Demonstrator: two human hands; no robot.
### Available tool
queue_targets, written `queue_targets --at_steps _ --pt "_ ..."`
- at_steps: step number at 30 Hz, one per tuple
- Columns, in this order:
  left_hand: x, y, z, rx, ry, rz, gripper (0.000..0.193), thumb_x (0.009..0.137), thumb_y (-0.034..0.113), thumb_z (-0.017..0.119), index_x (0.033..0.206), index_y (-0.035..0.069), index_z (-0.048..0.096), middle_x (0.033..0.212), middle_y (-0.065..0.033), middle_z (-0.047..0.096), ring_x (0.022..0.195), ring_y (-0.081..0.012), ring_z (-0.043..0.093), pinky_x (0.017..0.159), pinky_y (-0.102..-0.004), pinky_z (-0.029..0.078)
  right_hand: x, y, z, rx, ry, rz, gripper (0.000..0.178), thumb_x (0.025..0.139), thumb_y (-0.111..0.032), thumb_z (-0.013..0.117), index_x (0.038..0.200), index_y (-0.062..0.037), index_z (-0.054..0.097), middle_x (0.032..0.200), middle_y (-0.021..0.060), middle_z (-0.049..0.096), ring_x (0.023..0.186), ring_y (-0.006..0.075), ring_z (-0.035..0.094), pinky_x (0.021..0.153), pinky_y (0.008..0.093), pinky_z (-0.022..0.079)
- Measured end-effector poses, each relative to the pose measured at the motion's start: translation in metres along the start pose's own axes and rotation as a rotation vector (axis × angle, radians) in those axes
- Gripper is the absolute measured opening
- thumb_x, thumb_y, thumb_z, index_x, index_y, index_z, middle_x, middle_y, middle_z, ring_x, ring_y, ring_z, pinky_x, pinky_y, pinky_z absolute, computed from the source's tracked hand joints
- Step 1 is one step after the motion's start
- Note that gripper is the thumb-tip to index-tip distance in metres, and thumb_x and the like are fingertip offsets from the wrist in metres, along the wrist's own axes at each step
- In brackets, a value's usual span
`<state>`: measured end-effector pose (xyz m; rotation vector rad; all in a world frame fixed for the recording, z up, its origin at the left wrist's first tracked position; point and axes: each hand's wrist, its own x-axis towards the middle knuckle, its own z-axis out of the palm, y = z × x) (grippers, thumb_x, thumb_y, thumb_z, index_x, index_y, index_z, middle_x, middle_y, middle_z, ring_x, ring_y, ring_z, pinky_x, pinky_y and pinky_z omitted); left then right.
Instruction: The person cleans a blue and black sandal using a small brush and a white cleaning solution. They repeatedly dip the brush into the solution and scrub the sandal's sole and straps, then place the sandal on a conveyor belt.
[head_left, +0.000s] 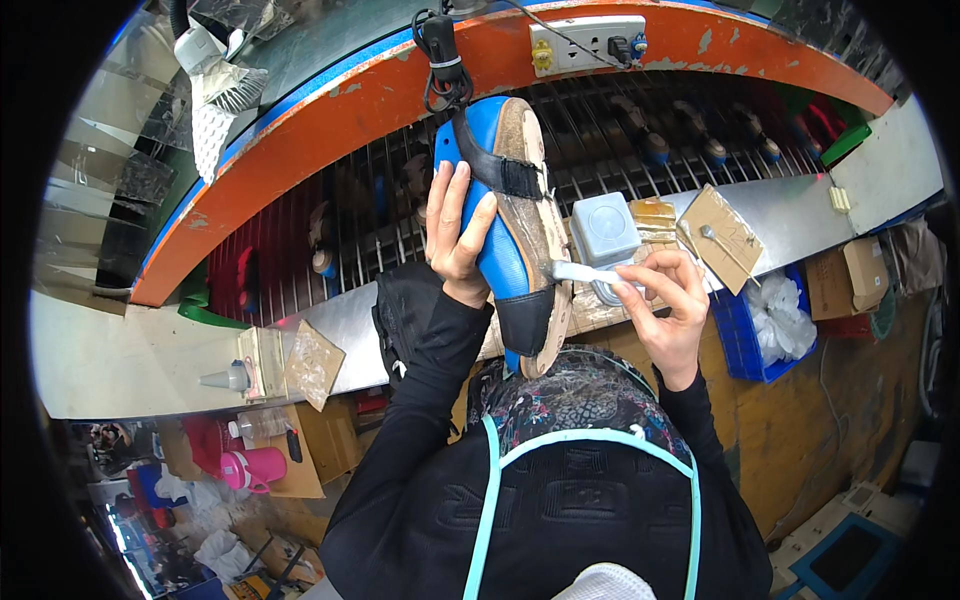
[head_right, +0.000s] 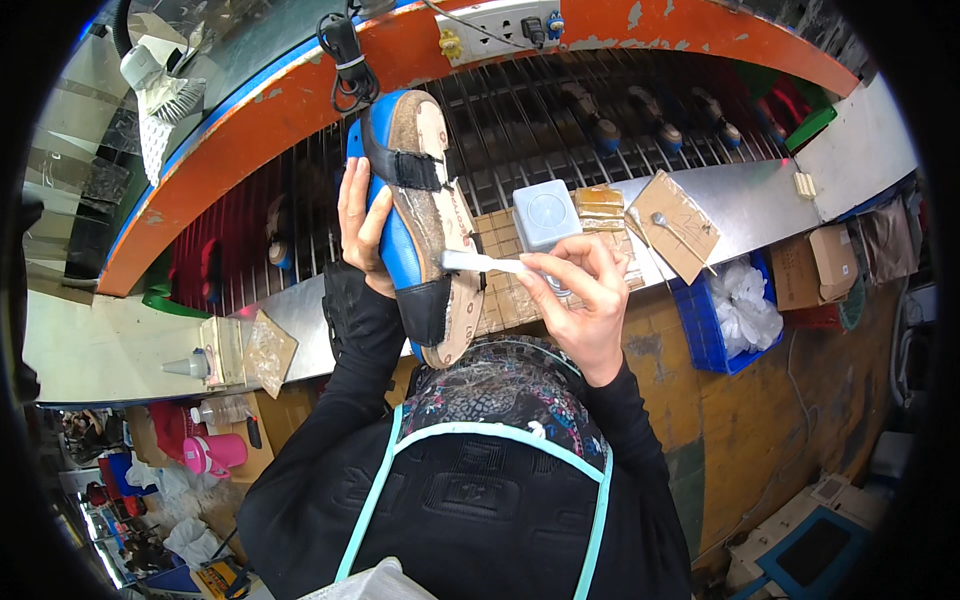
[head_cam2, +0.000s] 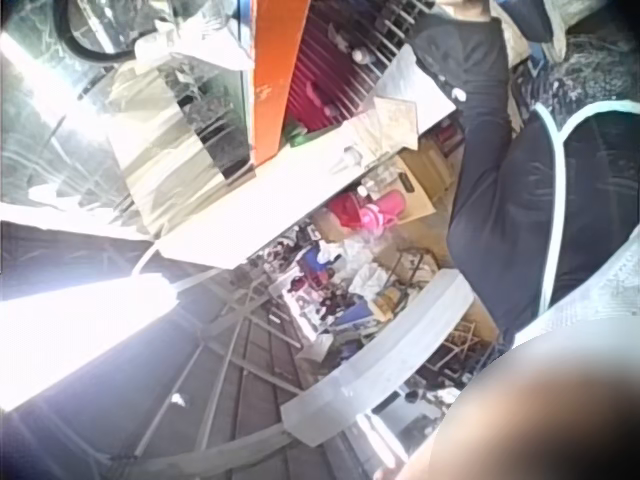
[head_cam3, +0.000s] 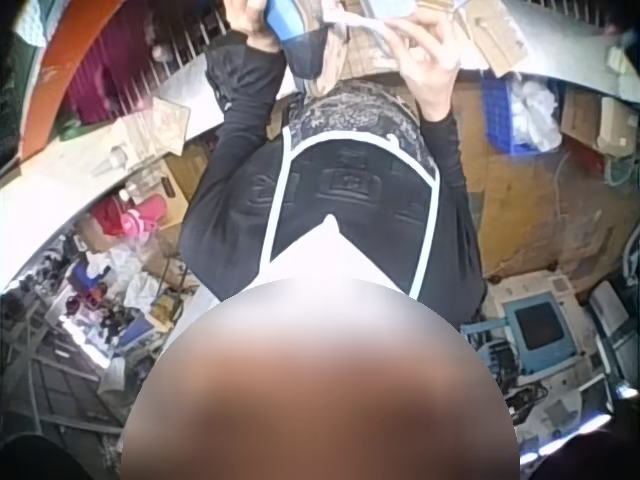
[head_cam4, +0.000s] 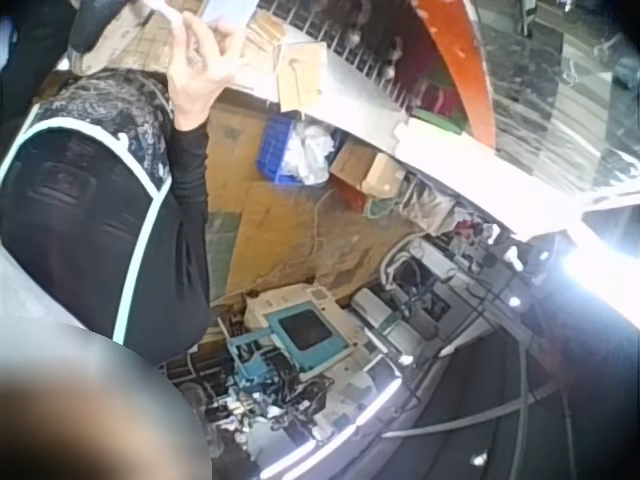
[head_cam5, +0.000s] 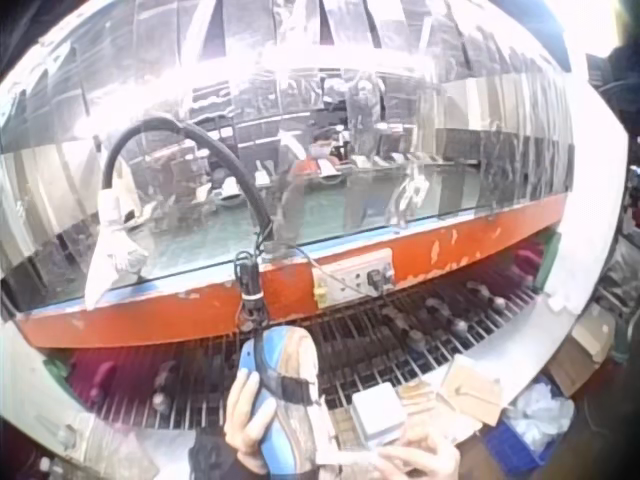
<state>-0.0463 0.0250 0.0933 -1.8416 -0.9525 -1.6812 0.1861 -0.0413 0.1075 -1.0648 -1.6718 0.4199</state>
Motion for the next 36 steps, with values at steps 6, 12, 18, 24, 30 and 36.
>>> queue_targets --at_steps 6,12,18,24,30,36 --pt "-0.001 0.004 -0.004 -0.062 -0.03 0.03 0.038 0.074 0.01 0.075 0.109 0.016 0.062 0.126 -0.0188 0.059 0.121 -0.0412 0.054 0.102 -0.0507 0.045 0.01 -0.004 -0.002 -0.08 0.025 -0.035 0.02 0.072 -0.013 0.08 0.091 -0.0093 0.075 0.084 0.0007 0.059 0.073 0.0126 0.054 0.078 0.0303 0.03" --pt "-0.003 0.009 -0.007 -0.088 -0.074 0.047 0.038 0.074 0.01 0.075 0.108 0.018 0.062 0.124 -0.0179 0.06 0.121 -0.0414 0.054 0.101 -0.0544 0.044 0.029 -0.008 -0.003 -0.286 0.111 -0.241 0.022 0.071 -0.014 0.08 0.092 -0.0134 0.075 0.087 0.0001 0.06 0.076 0.0125 0.054 0.077 0.0315 0.028" --pt "-0.002 0.004 -0.007 -0.061 -0.088 0.08 0.038 0.074 0.011 0.076 0.108 0.019 0.062 0.123 -0.0178 0.062 0.118 -0.0417 0.056 0.099 -0.0538 0.045 0.032 -0.007 0.002 -0.33 0.192 -0.339 0.023 0.07 -0.015 0.081 0.093 -0.0144 0.075 0.087 0.0001 0.06 0.078 0.0121 0.054 0.077 0.032 0.028" --pt "-0.001 0.002 -0.004 -0.046 -0.075 0.094 0.036 0.073 0.011 0.075 0.107 0.019 0.063 0.122 -0.0177 0.062 0.117 -0.0408 0.057 0.099 -0.0529 0.046 0.034 -0.006 -0.013 -0.231 -0.033 -0.187 0.021 0.07 -0.013 0.081 0.091 -0.0107 0.075 0.087 0.0008 0.059 0.071 0.0135 0.051 0.076 0.0302 0.032" --pt "-0.003 0.006 -0.001 -0.066 -0.071 0.047 0.036 0.074 0.009 0.074 0.107 0.018 0.064 0.123 -0.0176 0.062 0.119 -0.0403 0.056 0.1 -0.053 0.045 0.025 0.0 -0.017 -0.112 -0.102 -0.054 0.018 0.072 -0.014 0.079 0.09 -0.0094 0.075 0.084 0.0005 0.058 0.067 0.0116 0.05 0.074 0.0289 0.032" --pt "-0.009 0.008 0.0 -0.069 -0.089 -0.022 0.037 0.075 0.008 0.073 0.11 0.016 0.063 0.127 -0.0189 0.059 0.121 -0.0416 0.053 0.102 -0.0526 0.044 0.001 0.008 -0.007 0.009 -0.051 0.072 0.018 0.073 -0.014 0.079 0.09 -0.0093 0.075 0.083 0.001 0.058 0.068 0.013 0.05 0.074 0.0277 0.034"
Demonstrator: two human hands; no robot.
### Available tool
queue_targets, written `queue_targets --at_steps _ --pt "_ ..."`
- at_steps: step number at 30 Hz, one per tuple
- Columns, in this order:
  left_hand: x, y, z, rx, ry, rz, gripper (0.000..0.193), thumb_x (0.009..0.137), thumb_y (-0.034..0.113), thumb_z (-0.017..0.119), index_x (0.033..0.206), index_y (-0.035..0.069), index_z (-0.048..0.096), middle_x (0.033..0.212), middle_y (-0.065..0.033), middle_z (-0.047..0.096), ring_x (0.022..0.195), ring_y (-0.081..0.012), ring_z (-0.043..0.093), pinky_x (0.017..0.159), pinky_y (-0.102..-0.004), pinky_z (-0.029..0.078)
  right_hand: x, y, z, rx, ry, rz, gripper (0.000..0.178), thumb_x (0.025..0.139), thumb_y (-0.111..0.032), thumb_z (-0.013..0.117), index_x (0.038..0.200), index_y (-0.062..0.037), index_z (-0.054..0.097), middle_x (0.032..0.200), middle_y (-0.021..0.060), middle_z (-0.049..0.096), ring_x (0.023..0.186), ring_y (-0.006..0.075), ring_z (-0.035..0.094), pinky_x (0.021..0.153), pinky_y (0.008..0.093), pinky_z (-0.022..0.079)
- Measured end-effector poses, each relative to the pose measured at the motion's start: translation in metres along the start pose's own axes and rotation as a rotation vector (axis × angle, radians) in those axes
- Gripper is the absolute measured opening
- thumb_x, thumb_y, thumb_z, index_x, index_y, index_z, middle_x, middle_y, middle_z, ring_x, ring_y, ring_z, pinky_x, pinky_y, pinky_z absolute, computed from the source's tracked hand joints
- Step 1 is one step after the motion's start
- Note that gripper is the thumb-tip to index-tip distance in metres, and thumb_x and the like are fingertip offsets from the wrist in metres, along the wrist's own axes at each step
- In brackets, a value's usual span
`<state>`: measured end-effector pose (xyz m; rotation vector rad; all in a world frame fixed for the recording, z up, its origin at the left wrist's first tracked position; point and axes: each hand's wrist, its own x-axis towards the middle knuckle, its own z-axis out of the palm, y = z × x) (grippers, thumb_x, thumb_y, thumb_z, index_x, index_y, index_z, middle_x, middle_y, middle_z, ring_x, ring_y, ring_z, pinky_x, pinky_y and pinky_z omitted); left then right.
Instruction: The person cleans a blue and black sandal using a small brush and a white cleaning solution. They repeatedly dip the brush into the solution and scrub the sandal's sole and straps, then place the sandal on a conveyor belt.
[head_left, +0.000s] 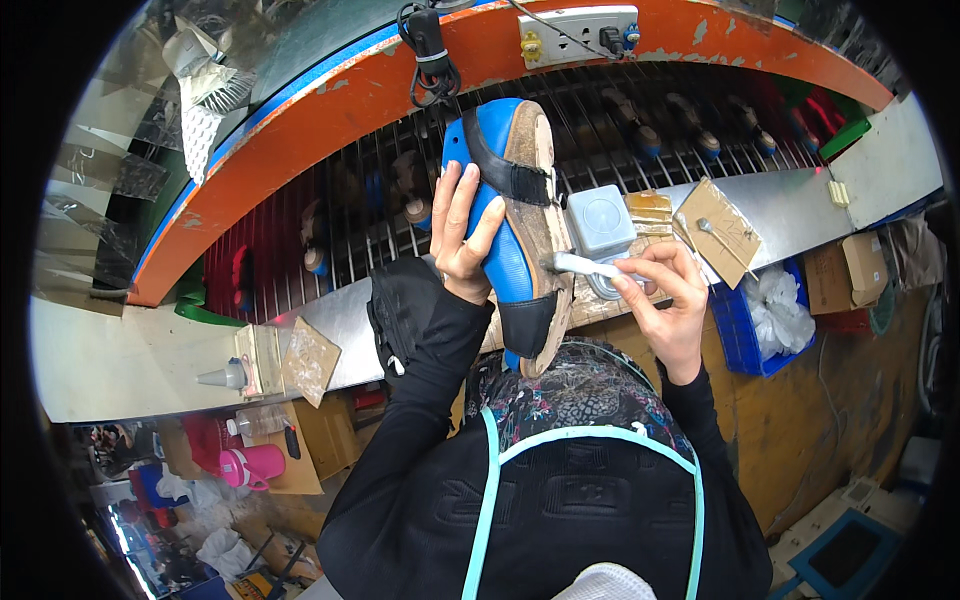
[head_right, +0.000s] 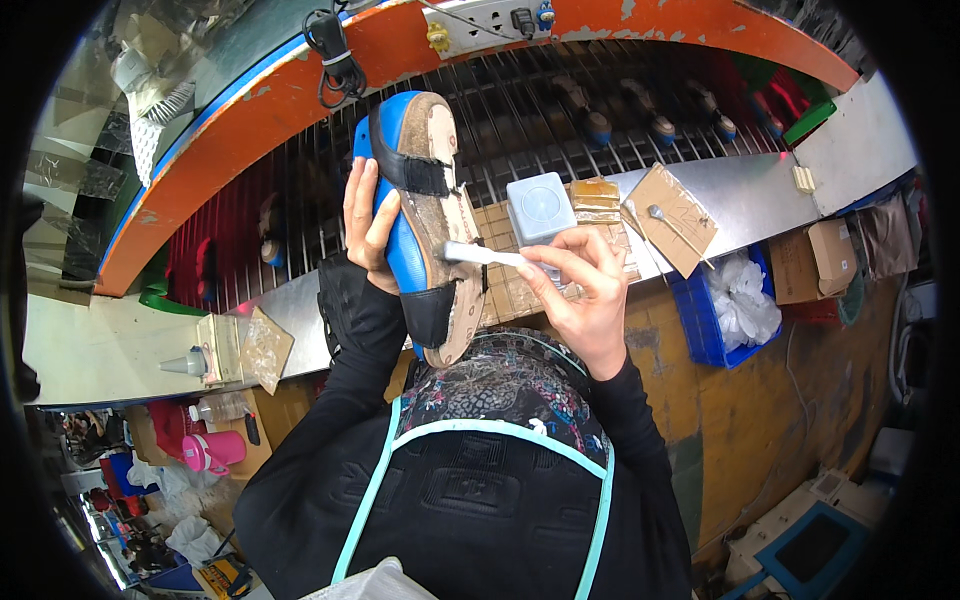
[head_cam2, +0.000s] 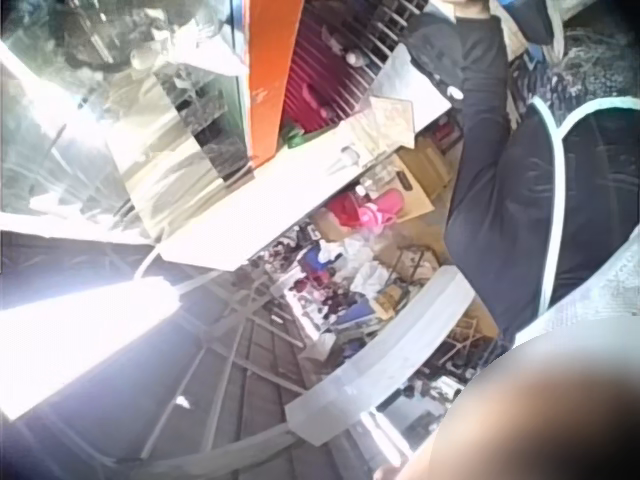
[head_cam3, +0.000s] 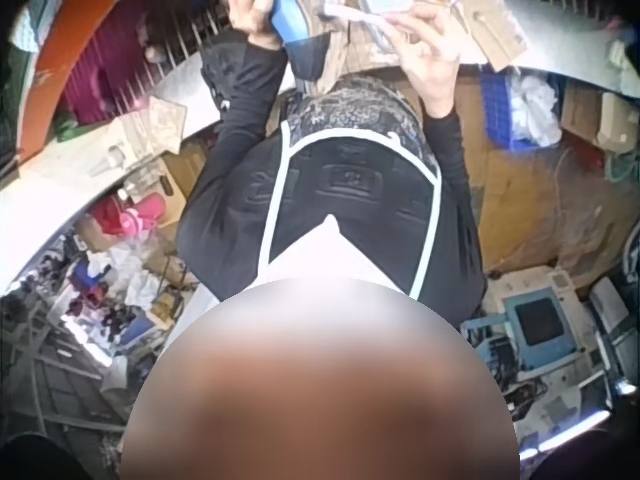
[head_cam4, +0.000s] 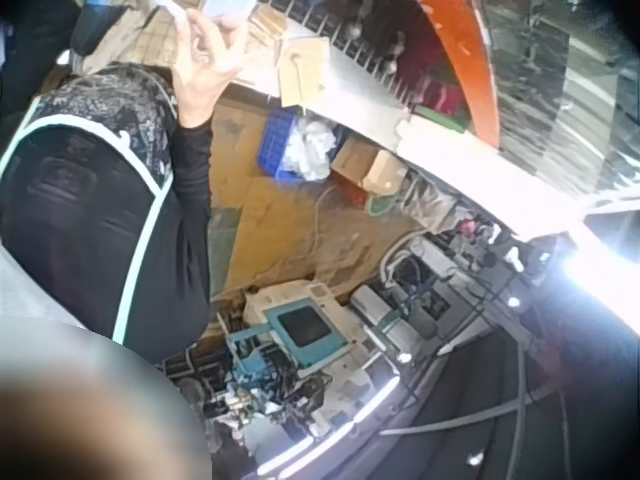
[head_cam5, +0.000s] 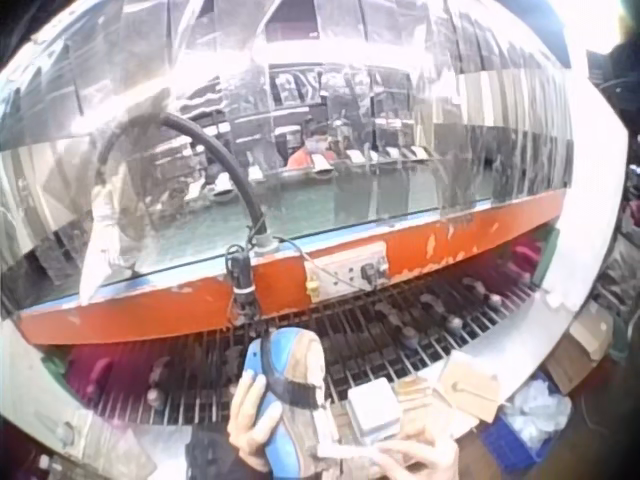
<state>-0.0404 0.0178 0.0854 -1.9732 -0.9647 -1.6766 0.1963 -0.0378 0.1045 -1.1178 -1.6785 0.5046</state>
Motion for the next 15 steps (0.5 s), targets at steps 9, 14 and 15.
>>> queue_targets --at_steps 9,14,15 --pt "-0.01 -0.007 0.019 0.044 0.092 -0.037 0.04 0.076 0.013 0.075 0.113 0.014 0.062 0.129 -0.0194 0.058 0.122 -0.0407 0.053 0.1 -0.0507 0.045 -0.018 0.0 0.004 -0.053 0.084 -0.016 0.022 0.07 -0.012 0.081 0.091 -0.0086 0.075 0.083 0.0021 0.059 0.074 0.0152 0.054 0.078 0.0302 0.034" --pt "-0.008 -0.006 0.027 0.059 0.105 -0.071 0.04 0.079 0.014 0.074 0.116 0.015 0.06 0.129 -0.0199 0.058 0.122 -0.0414 0.053 0.102 -0.0516 0.043 -0.001 0.007 0.006 0.082 0.16 -0.065 0.018 0.074 -0.007 0.078 0.091 -0.0044 0.074 0.086 0.003 0.058 0.072 0.0127 0.054 0.069 0.0272 0.041" --pt "-0.008 -0.006 0.03 0.067 0.108 -0.073 0.04 0.079 0.015 0.073 0.117 0.015 0.06 0.129 -0.02 0.058 0.122 -0.0415 0.053 0.102 -0.0518 0.042 0.003 0.009 0.009 0.162 0.178 -0.01 0.017 0.075 -0.006 0.078 0.091 -0.0033 0.074 0.086 0.0033 0.058 0.072 0.0121 0.054 0.066 0.0262 0.042"
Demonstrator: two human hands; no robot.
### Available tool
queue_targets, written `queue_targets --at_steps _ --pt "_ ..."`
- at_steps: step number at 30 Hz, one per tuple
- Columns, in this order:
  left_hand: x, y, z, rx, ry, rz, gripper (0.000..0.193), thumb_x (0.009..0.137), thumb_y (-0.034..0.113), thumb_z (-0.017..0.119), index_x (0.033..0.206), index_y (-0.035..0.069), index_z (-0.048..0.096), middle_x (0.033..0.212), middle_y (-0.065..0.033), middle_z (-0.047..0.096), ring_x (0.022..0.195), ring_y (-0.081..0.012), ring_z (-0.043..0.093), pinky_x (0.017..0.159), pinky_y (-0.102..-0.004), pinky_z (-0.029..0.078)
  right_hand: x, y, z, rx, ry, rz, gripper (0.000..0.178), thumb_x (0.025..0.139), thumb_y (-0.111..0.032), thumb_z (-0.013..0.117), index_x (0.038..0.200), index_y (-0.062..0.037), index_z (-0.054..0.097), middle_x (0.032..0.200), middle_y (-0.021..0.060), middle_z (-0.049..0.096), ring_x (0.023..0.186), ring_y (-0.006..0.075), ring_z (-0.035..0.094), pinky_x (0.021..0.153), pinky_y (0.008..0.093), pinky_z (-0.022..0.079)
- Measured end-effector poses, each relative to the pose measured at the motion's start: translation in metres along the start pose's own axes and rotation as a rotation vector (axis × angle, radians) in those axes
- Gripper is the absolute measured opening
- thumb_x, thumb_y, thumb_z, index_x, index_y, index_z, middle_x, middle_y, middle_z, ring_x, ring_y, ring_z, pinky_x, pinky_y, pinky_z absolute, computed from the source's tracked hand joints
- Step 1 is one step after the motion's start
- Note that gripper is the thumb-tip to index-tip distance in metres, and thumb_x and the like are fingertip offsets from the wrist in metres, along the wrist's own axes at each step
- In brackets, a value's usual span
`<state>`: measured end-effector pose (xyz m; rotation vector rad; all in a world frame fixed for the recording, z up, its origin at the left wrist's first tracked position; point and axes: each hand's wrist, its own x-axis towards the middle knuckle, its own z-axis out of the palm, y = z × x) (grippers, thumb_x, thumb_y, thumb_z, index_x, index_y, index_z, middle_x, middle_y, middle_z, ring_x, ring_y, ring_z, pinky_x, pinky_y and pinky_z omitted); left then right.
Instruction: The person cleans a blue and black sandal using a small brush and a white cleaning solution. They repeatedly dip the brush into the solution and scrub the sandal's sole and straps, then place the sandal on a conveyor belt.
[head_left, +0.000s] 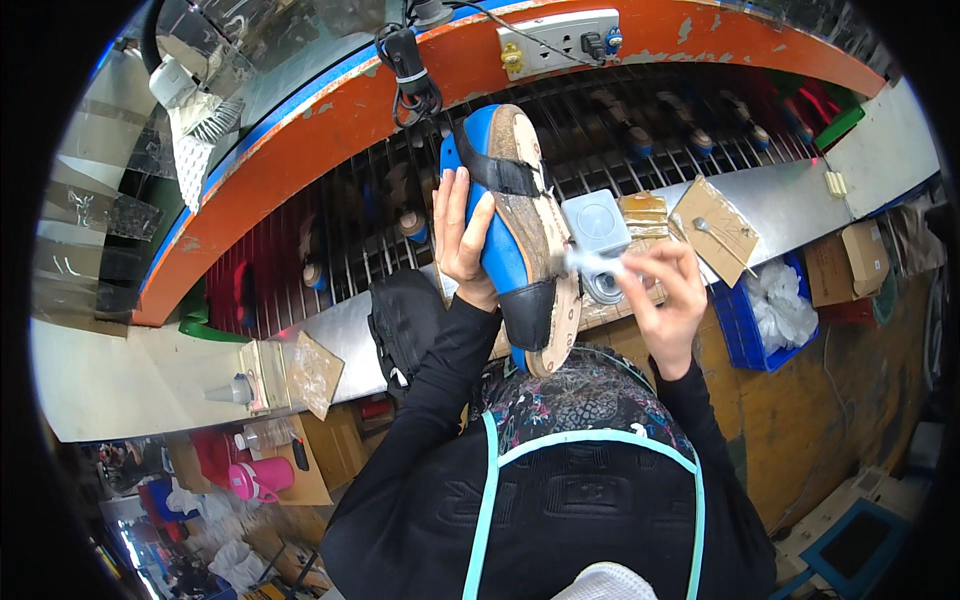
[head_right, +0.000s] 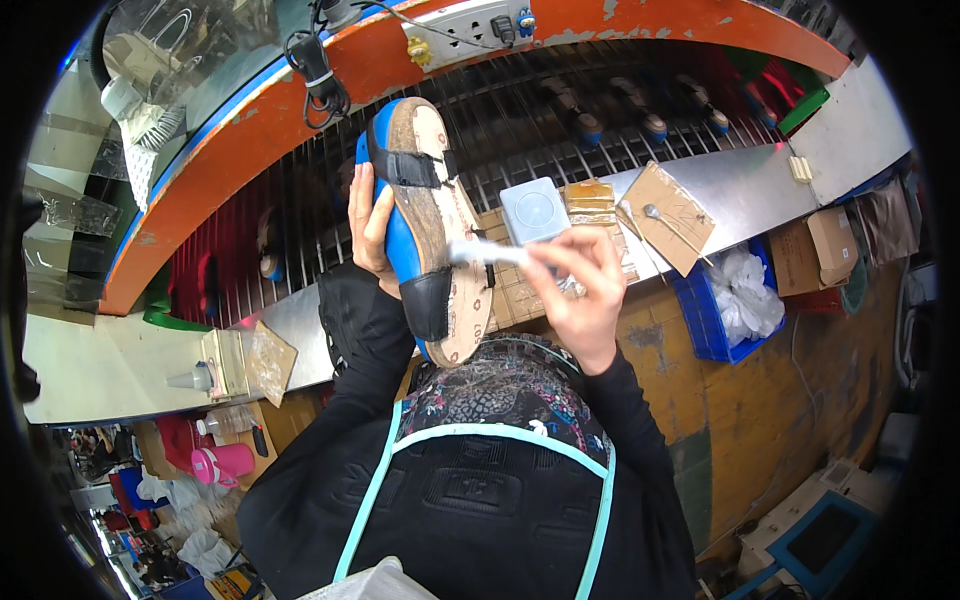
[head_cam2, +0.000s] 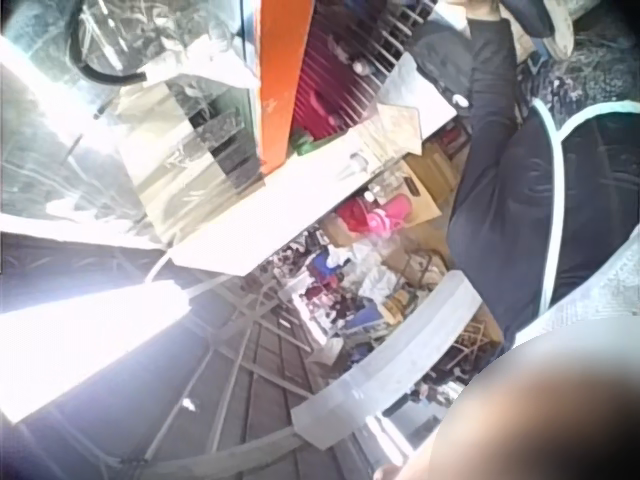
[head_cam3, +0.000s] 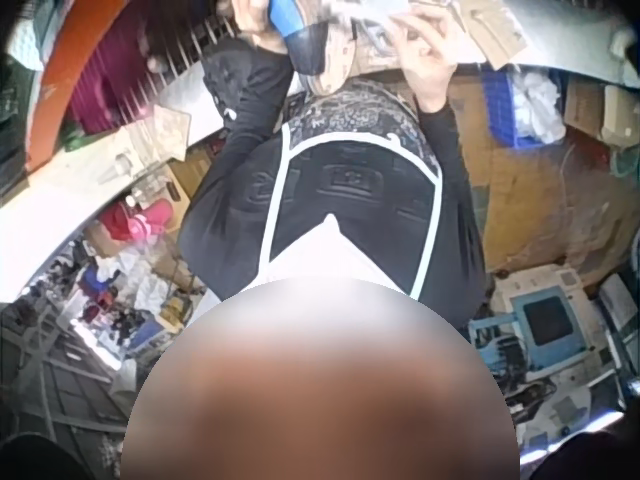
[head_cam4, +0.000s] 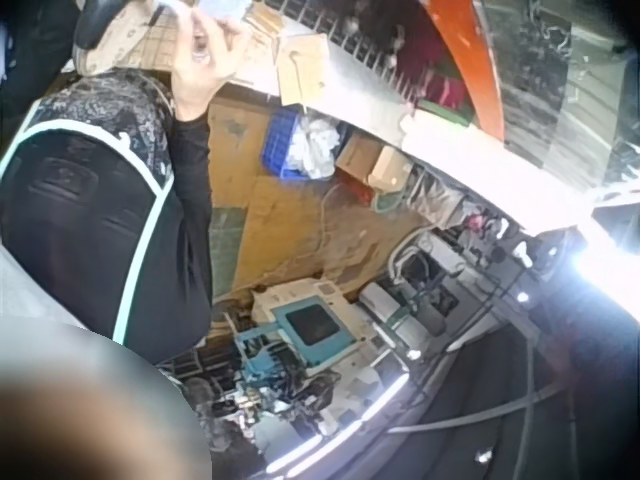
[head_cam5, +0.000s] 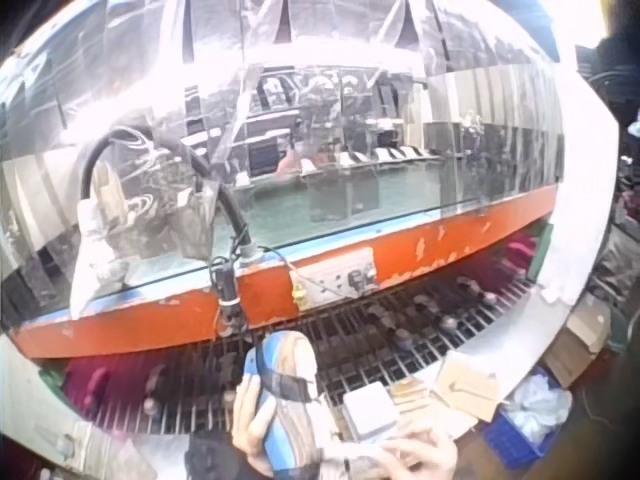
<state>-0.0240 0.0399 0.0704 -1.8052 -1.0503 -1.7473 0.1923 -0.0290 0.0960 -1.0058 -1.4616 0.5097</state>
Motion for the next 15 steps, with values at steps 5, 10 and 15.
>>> queue_targets --at_steps 5,10,15 --pt "-0.003 0.001 0.011 0.025 0.015 -0.072 0.044 0.079 0.021 0.073 0.12 0.011 0.059 0.131 -0.0206 0.057 0.124 -0.0395 0.052 0.105 -0.0513 0.039 -0.001 0.003 0.001 0.0 -0.052 0.239 0.015 0.078 -0.005 0.075 0.093 -0.0004 0.073 0.086 0.0054 0.058 0.077 0.0133 0.056 0.067 0.0246 0.045" --pt "-0.009 -0.001 0.01 0.063 -0.052 -0.161 0.051 0.077 0.024 0.076 0.123 0.01 0.058 0.134 -0.021 0.054 0.126 -0.0388 0.05 0.106 -0.0507 0.037 -0.022 -0.007 -0.01 0.139 -0.141 0.353 0.015 0.079 -0.007 0.074 0.093 -0.0008 0.074 0.087 0.0062 0.058 0.084 0.015 0.056 0.073 0.026 0.045" --pt "-0.014 -0.003 0.014 0.028 -0.038 -0.185 0.053 0.075 0.024 0.076 0.124 0.011 0.059 0.135 -0.0206 0.054 0.127 -0.0392 0.049 0.107 -0.051 0.036 -0.026 -0.007 0.0 0.141 -0.149 0.365 0.017 0.079 -0.009 0.076 0.094 -0.0011 0.074 0.088 0.0052 0.056 0.084 0.0138 0.054 0.073 0.0245 0.044"
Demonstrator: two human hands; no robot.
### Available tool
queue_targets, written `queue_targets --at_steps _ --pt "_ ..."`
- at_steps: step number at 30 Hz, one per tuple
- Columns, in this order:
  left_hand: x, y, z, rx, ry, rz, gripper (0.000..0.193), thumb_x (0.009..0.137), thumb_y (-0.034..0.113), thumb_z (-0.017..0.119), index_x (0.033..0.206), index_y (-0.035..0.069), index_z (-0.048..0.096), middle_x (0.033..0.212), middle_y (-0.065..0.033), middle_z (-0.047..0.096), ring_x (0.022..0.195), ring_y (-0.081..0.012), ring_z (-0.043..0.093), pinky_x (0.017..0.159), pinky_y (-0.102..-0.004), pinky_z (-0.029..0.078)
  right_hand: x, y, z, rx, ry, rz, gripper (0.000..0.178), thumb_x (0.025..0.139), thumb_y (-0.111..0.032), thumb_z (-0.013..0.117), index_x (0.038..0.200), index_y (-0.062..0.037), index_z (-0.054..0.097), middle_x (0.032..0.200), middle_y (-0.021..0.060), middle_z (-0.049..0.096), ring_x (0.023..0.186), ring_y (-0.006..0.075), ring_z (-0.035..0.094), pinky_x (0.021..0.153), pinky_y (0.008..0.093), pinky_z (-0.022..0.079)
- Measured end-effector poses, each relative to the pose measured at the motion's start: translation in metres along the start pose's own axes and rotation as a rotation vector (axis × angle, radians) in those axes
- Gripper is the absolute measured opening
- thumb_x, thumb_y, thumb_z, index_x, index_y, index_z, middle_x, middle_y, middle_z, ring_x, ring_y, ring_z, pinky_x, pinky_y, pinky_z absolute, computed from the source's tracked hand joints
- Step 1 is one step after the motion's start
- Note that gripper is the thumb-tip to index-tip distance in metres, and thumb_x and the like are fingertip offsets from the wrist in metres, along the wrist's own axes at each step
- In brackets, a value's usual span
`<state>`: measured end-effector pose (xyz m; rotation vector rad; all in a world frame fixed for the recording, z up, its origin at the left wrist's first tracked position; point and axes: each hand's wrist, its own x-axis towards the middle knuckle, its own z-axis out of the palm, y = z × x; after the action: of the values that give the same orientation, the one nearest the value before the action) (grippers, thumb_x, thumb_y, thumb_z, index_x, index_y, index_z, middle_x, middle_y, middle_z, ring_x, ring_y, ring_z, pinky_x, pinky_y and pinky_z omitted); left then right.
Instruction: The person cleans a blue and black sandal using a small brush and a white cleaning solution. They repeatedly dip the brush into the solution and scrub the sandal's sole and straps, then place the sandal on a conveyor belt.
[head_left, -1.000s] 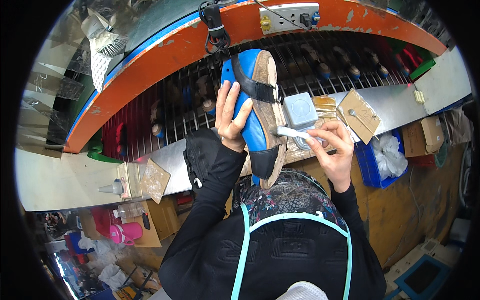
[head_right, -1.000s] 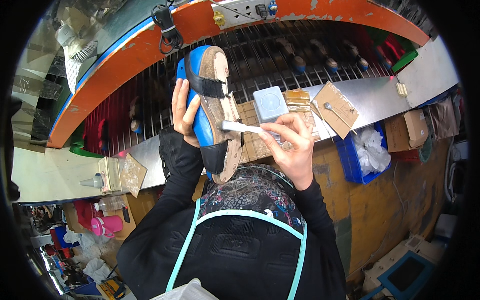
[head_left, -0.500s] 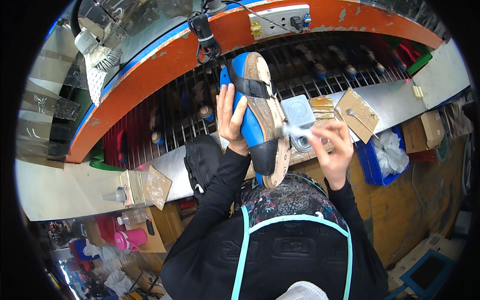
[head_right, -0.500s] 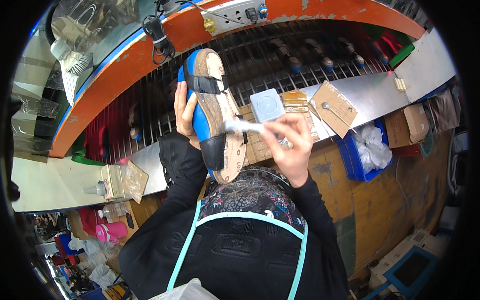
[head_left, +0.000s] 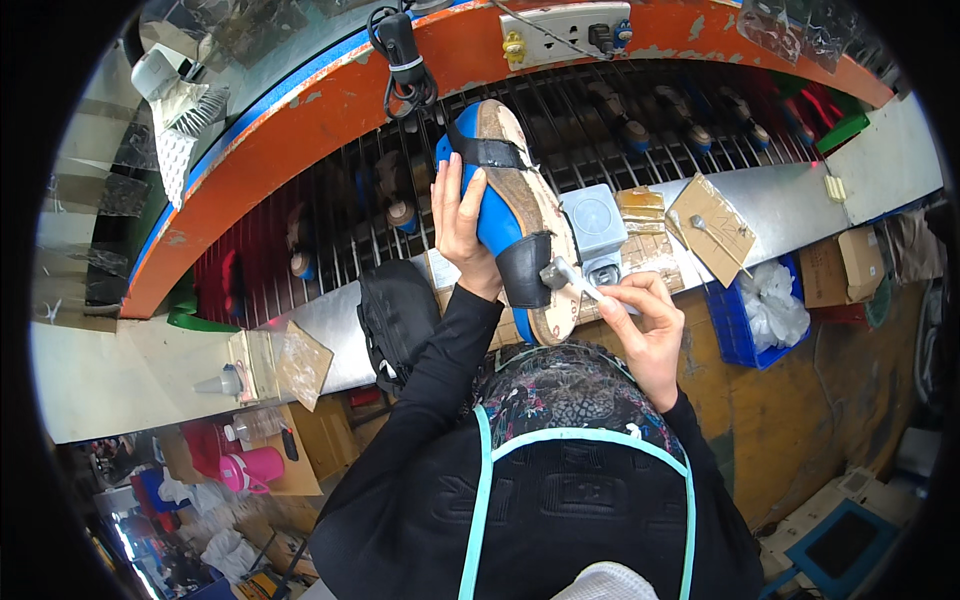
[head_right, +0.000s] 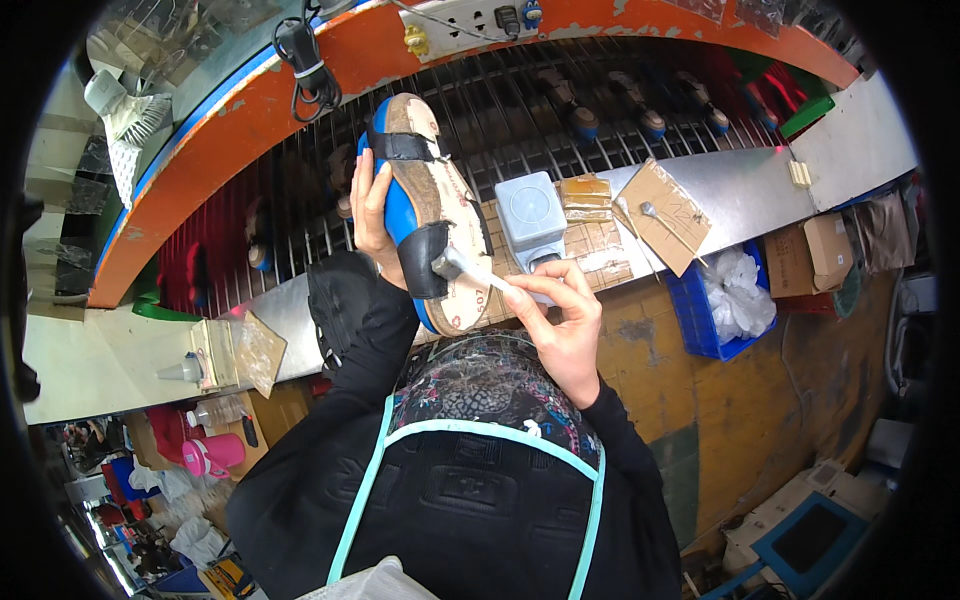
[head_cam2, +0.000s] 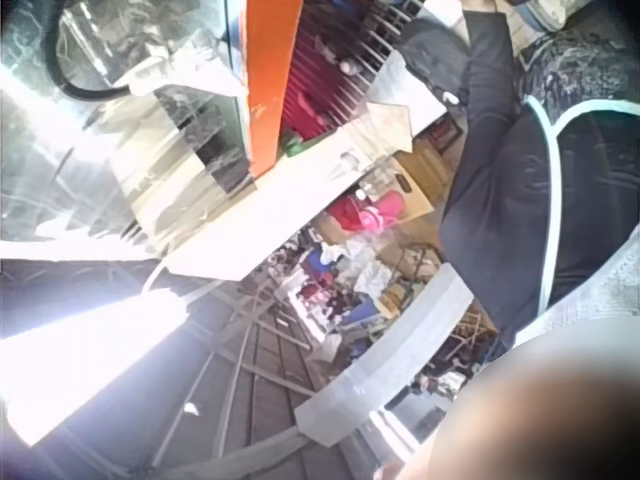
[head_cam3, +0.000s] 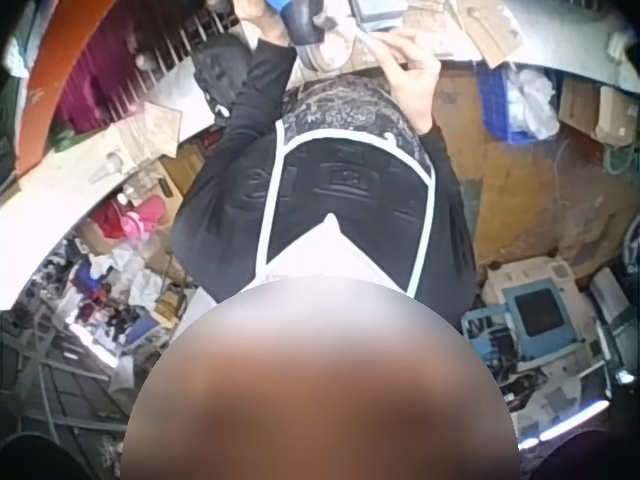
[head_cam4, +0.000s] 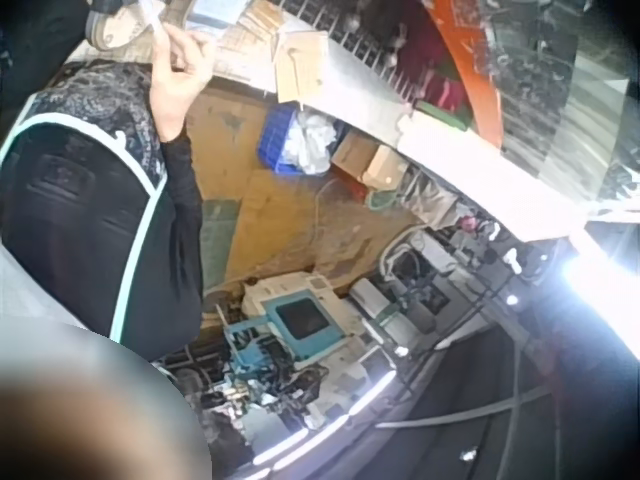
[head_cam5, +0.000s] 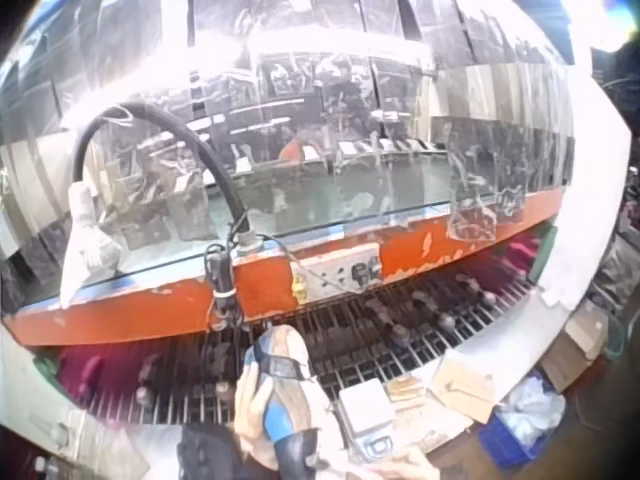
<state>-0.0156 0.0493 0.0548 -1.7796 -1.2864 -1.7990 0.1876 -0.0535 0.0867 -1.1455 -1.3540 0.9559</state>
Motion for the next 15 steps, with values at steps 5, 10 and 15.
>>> queue_targets --at_steps 5,10,15 --pt "-0.003 -0.002 0.001 0.001 0.009 0.005 0.045 0.078 0.019 0.073 0.122 0.014 0.062 0.135 -0.0188 0.054 0.127 -0.0384 0.049 0.107 -0.0517 0.035 0.012 0.001 0.009 -0.032 0.065 -0.071 0.016 0.08 -0.008 0.075 0.094 -0.0014 0.074 0.089 0.0042 0.055 0.081 0.0112 0.053 0.064 0.0224 0.043" --pt "-0.001 -0.004 -0.001 0.023 0.02 0.028 0.042 0.078 0.019 0.072 0.12 0.015 0.063 0.135 -0.0175 0.055 0.128 -0.0378 0.049 0.107 -0.0523 0.036 0.023 -0.001 0.014 -0.116 0.156 -0.165 0.016 0.08 -0.007 0.075 0.095 -0.0029 0.074 0.088 0.004 0.055 0.077 0.0108 0.052 0.061 0.023 0.042" --pt "0.005 -0.003 -0.003 0.029 0.009 -0.01 0.043 0.078 0.016 0.071 0.12 0.015 0.063 0.134 -0.0171 0.055 0.126 -0.0383 0.05 0.106 -0.0513 0.036 0.022 -0.001 0.013 -0.232 0.176 -0.291 0.018 0.077 -0.006 0.077 0.094 -0.0055 0.074 0.087 0.0026 0.056 0.069 0.0101 0.05 0.06 0.0236 0.04"
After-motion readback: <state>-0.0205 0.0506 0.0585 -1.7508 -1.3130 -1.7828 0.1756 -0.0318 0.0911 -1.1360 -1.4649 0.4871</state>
